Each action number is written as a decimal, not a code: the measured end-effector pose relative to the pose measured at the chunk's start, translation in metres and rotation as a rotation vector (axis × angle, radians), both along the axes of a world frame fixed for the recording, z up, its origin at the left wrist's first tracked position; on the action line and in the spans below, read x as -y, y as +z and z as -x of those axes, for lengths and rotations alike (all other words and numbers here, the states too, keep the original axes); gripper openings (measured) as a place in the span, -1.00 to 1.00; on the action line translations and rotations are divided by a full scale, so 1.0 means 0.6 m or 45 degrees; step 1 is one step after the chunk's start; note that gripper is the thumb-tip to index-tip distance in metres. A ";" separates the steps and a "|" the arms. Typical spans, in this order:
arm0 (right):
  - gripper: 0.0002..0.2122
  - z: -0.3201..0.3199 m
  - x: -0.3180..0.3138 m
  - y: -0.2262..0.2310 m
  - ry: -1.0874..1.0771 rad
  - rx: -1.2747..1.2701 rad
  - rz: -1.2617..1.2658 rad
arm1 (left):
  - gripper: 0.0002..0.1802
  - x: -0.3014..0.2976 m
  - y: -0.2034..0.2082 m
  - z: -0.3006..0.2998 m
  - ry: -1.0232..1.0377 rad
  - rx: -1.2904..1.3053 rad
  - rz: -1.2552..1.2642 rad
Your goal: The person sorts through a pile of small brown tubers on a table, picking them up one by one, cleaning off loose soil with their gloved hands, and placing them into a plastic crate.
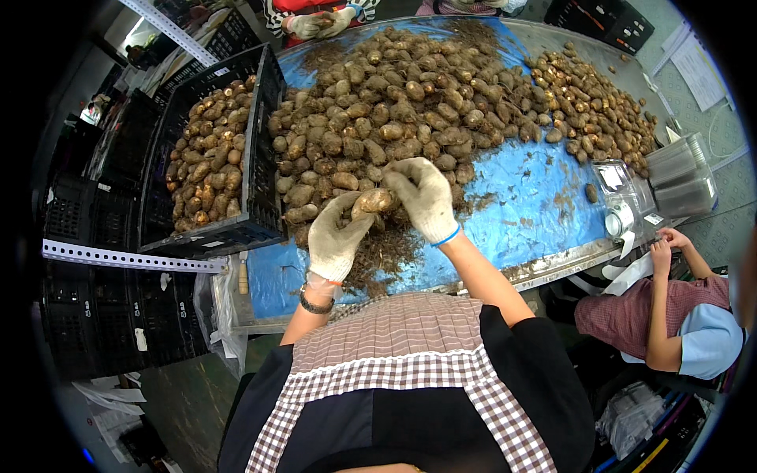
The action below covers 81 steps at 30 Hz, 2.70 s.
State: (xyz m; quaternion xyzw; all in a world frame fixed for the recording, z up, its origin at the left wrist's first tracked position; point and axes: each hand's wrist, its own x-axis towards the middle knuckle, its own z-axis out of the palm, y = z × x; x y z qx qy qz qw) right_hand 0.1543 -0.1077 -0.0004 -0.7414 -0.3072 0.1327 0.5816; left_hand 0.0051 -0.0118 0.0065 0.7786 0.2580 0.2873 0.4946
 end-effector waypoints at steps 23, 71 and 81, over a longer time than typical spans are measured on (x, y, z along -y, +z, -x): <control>-0.86 0.048 0.017 0.004 0.503 0.172 -0.078 | -0.60 -0.019 -0.050 0.004 0.242 0.060 -0.121; -0.20 0.032 0.029 -0.020 0.208 0.324 0.260 | -0.77 -0.003 -0.028 -0.039 -0.033 0.229 0.138; -0.23 0.026 0.033 -0.028 0.296 -0.331 -0.083 | -0.81 -0.067 -0.145 -0.007 0.242 0.155 0.222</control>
